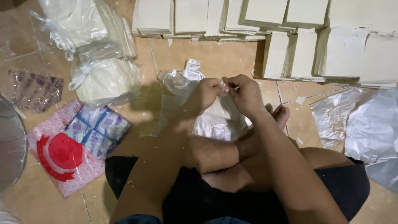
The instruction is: The person packages rectangular food blocks into plastic bags by hand while sitting on the floor.
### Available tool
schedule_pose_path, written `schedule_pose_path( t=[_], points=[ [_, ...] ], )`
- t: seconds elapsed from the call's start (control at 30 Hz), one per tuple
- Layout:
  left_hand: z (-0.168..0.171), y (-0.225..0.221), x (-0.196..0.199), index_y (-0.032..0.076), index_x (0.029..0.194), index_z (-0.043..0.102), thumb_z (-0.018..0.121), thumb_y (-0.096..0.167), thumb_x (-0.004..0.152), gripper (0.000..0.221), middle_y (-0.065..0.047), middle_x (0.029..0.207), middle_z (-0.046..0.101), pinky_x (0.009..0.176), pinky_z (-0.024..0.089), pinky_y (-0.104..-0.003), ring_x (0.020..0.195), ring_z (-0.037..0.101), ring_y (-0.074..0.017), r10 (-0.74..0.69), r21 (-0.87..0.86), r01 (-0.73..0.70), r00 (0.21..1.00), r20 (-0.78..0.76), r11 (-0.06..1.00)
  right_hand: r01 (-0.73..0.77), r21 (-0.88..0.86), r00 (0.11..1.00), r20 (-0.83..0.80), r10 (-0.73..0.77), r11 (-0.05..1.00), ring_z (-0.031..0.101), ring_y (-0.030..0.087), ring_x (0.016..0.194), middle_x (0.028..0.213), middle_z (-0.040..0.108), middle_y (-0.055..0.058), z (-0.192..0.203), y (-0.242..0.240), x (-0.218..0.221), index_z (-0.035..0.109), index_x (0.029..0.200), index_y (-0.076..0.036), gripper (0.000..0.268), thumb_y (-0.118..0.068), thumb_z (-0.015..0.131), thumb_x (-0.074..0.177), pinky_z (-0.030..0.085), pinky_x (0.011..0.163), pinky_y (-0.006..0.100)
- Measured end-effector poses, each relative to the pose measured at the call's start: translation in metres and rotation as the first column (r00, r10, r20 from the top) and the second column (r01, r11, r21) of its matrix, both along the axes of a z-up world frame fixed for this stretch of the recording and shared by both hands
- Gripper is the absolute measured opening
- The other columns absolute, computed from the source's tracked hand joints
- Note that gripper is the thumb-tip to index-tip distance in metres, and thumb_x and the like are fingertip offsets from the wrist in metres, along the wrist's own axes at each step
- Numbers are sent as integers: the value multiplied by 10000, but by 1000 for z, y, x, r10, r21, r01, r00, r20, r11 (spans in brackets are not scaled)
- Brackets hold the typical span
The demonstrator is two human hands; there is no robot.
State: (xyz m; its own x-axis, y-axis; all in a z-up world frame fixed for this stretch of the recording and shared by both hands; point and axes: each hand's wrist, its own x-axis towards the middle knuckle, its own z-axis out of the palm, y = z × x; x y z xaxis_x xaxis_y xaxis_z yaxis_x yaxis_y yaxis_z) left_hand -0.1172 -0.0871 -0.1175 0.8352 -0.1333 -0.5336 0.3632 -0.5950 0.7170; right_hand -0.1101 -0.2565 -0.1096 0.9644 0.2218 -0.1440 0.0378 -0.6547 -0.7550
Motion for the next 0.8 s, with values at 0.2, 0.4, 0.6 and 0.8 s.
schedule_pose_path(
  t=[0.2, 0.4, 0.6, 0.8],
  points=[
    [4, 2, -2, -7, 785, 640, 701, 21, 824, 78, -154, 680, 685, 585, 576, -212, 556, 651, -121, 382, -607, -388, 912, -147, 693, -81, -154, 985, 142, 103, 985, 735, 243, 781, 846, 715, 44, -22, -13, -1, 813, 1006, -157, 128, -127, 813, 881, 590, 641, 343],
    [-7, 24, 3, 120, 1220, 721, 898, 277, 764, 514, -163, 1158, 653, 974, 521, -436, 1096, 645, -337, -81, 139, 52, 974, 213, 989, 5, -487, 997, 72, 34, 874, 721, 388, 945, 981, 703, 173, -23, -17, -5, 785, 1071, -125, 151, -184, 700, 960, 583, 815, 440],
    [4, 12, -4, 236, 1373, 631, 908, 421, 720, 734, -111, 1324, 613, 1156, 298, -583, 1357, 460, -365, -405, 375, 328, 902, 147, 867, 32, -346, 900, -397, -177, 938, 647, 489, 1156, 1130, 704, 276, 8, -4, -13, 647, 1159, 44, 685, -338, 911, 656, 505, 984, 570],
    [22, 13, -9, 262, 1290, 651, 937, 426, 658, 712, -43, 1190, 617, 1046, 367, -516, 1215, 494, -302, -466, 433, 336, 852, 238, 836, 59, -152, 874, -469, -125, 987, 718, 312, 1069, 1037, 754, 97, 14, 0, -14, 708, 1156, -180, 643, -342, 931, 576, 544, 901, 445]
  ],
)
